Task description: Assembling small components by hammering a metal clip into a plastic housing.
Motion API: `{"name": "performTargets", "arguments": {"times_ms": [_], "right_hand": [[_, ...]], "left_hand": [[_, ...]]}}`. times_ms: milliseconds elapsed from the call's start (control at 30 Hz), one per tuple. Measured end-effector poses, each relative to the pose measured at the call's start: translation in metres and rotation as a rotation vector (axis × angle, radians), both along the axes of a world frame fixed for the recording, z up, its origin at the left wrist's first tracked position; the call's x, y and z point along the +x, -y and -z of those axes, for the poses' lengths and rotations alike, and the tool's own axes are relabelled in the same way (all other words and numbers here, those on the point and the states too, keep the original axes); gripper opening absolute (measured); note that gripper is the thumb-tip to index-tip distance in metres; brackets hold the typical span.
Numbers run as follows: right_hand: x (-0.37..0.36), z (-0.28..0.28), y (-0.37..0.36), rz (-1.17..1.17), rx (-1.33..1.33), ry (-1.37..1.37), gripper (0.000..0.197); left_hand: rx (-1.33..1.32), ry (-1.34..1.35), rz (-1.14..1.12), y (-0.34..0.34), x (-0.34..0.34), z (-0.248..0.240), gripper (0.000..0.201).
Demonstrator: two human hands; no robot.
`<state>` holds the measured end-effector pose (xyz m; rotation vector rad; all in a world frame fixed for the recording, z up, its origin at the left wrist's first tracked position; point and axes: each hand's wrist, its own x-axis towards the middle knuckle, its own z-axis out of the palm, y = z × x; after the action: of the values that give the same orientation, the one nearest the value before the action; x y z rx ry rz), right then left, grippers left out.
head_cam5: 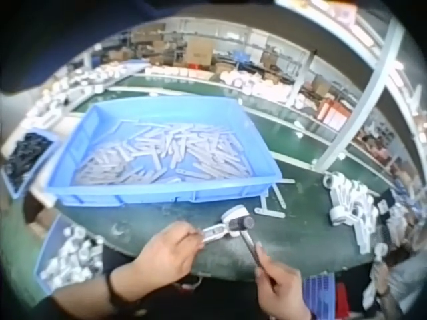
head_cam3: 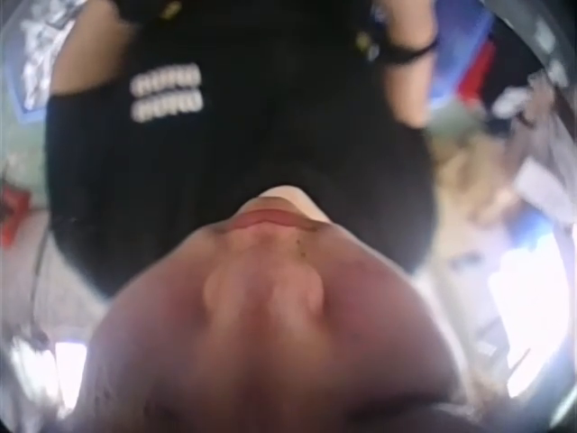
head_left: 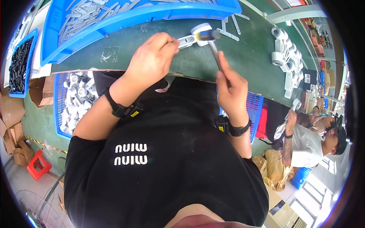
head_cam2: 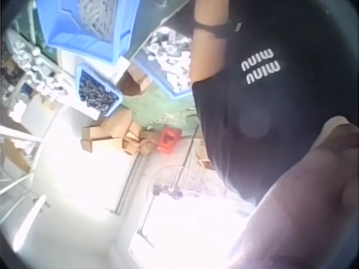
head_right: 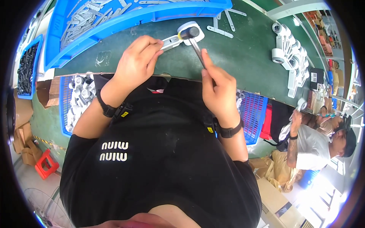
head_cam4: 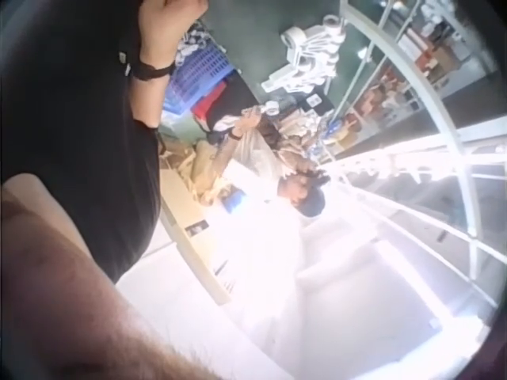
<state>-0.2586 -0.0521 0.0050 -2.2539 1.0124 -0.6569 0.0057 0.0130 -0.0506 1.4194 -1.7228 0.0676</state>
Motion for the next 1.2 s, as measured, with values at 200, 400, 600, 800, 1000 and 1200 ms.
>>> {"name": "performTargets", "arguments": {"times_ms": [200, 400, 600, 800, 1000, 1200], "right_hand": [[0.008, 0.017, 0.002, 0.066, -0.034, 0.170, 0.054], [-0.001, 0.018, -0.006, 0.066, -0.036, 0.388, 0.054], [0.003, 0.030, 0.009, -0.142, -0.203, 0.282, 0.055], [0.004, 0.006, -0.006, -0.183, -0.218, 0.109, 0.059], [0.013, 0.005, -0.003, -0.192, 0.070, -0.015, 0.056], [0.024, 0.022, -0.004, -0.158, -0.272, 0.343, 0.057]], "left_hand": [[-0.027, -0.016, 0.010, 0.001, 0.000, 0.001, 0.021], [0.008, -0.162, -0.002, 0.000, 0.002, 0.006, 0.022], [0.060, -0.364, -0.020, -0.001, 0.004, 0.011, 0.034], [0.060, -0.355, -0.010, 0.001, 0.003, 0.011, 0.038], [0.123, -0.450, -0.010, -0.001, 0.005, 0.010, 0.040], [0.126, -0.439, 0.001, 0.000, 0.007, 0.008, 0.043]]}}
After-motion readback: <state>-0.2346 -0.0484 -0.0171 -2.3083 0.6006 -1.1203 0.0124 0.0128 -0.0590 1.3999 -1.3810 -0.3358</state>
